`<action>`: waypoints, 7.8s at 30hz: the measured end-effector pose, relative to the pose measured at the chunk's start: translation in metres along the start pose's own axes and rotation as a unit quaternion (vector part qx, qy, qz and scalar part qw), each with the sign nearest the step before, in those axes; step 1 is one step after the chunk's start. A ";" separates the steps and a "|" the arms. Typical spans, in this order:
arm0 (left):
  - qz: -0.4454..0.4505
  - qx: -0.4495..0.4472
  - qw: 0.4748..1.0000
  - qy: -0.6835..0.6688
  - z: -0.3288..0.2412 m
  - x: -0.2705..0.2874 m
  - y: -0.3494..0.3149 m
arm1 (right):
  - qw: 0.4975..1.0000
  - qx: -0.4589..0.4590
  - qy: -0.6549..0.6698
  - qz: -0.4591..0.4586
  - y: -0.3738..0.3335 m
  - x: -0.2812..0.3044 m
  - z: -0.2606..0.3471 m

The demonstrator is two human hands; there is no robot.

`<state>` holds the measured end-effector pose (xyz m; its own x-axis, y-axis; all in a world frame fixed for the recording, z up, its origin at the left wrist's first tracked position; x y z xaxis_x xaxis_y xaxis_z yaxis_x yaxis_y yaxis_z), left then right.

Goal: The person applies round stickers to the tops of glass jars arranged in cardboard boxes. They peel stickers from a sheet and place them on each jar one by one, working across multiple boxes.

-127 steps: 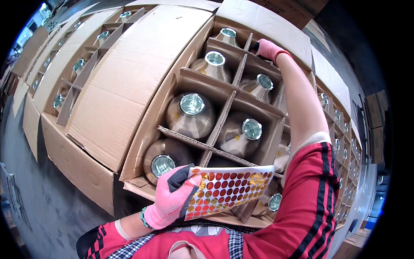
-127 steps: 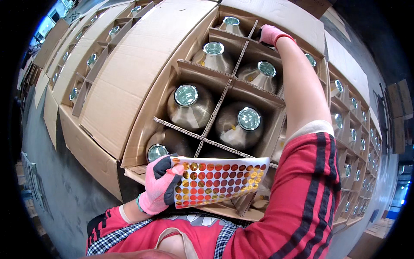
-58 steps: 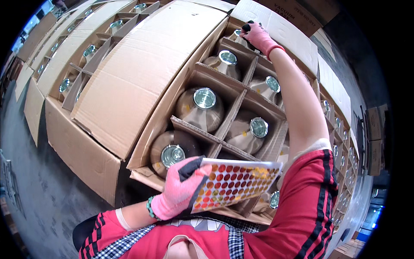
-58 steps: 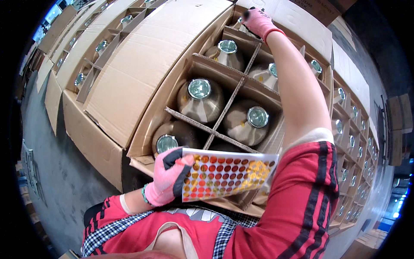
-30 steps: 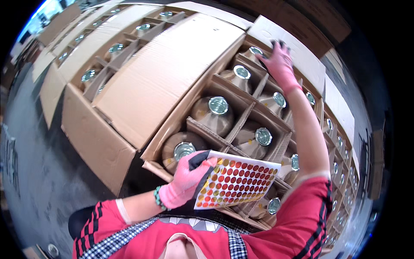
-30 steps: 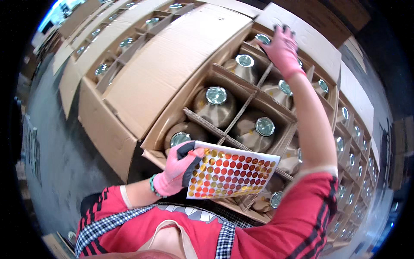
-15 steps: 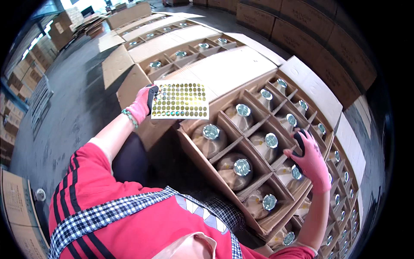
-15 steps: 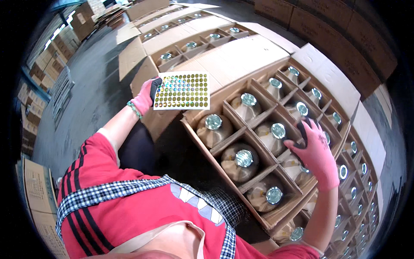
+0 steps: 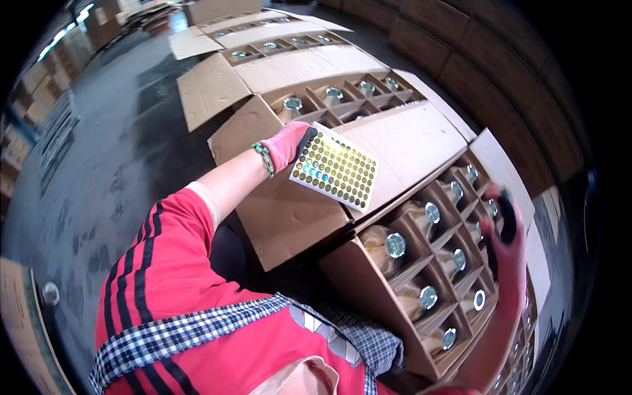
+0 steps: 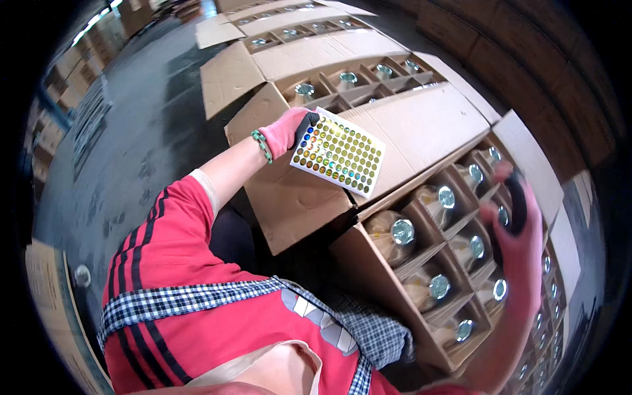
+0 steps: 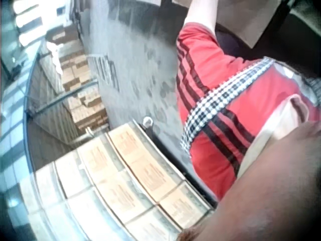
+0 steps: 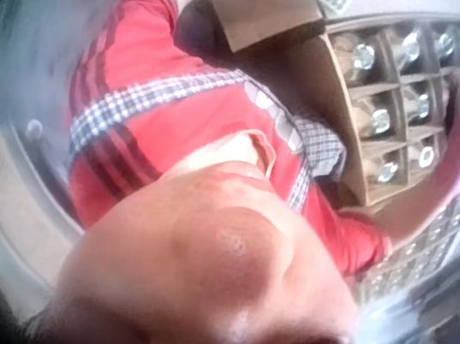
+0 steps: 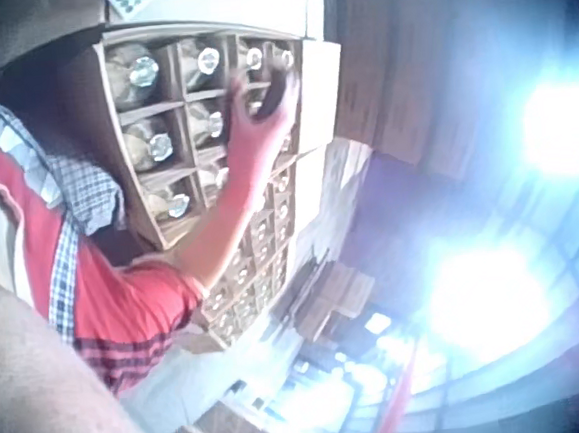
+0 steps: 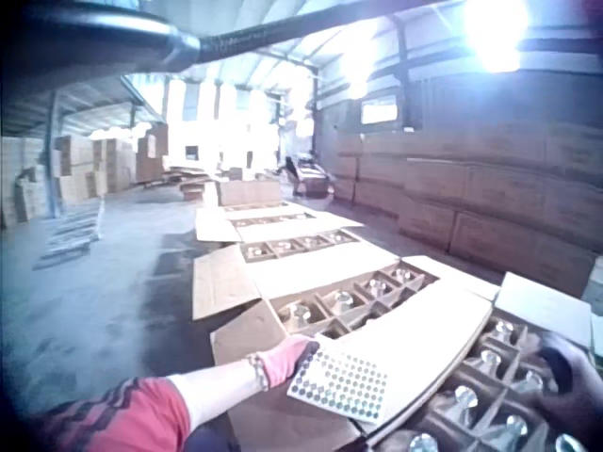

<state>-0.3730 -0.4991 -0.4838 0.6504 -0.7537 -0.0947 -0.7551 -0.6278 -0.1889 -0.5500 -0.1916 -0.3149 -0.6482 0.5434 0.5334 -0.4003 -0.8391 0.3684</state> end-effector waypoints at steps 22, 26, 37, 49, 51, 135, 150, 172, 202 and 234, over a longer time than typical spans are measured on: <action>0.576 -0.208 0.791 0.017 0.055 -0.044 -0.031 | 0.810 -0.279 -0.505 0.107 0.102 -0.168 0.078; 0.566 -0.286 0.766 0.101 0.073 -0.039 -0.025 | 0.789 -0.270 -0.550 0.041 0.079 -0.162 0.068; 0.541 -0.240 0.800 0.098 0.073 -0.056 -0.029 | 0.840 -0.275 0.223 -0.410 0.039 -0.133 0.006; 0.529 -0.359 0.732 0.236 -0.029 -0.145 -0.046 | 0.729 -0.139 0.495 -0.451 -0.091 -0.081 -0.070; 0.570 -0.348 0.663 0.340 -0.021 -0.181 -0.046 | 0.714 -0.133 0.511 -0.460 -0.109 -0.082 -0.079; 0.469 -0.040 0.882 -0.027 -0.008 0.160 0.136 | 0.851 -0.409 0.174 -0.281 0.152 -0.356 0.021; 0.478 -0.008 0.872 0.106 -0.013 0.167 0.128 | 0.911 -0.294 0.076 -0.279 0.160 -0.346 0.028; 0.415 0.034 0.903 0.109 -0.010 0.183 0.134 | 0.895 -0.275 -0.057 -0.345 0.159 -0.333 0.035; 0.390 0.088 0.912 0.093 -0.010 0.186 0.136 | 0.852 -0.448 -0.266 -0.050 0.090 -0.270 -0.099; 0.362 0.073 0.927 0.072 -0.021 0.189 0.140 | 0.947 -0.226 -0.182 -0.136 0.203 -0.336 0.022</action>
<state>-0.3578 -0.7337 -0.5081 -0.0472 -0.9918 -0.1192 -0.9630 0.0769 -0.2584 -0.3994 -0.5440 -0.4020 -0.2486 0.6443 0.7232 -0.8101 -0.5477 0.2094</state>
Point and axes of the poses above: each hand's wrist, its own y-axis towards the middle knuckle, its own x-axis out of the back of the hand, z = x × y, the point moved 7 cm from there along y, towards the middle knuckle, and after that the axes turned 14 degrees about y, right-handed, at the moved point
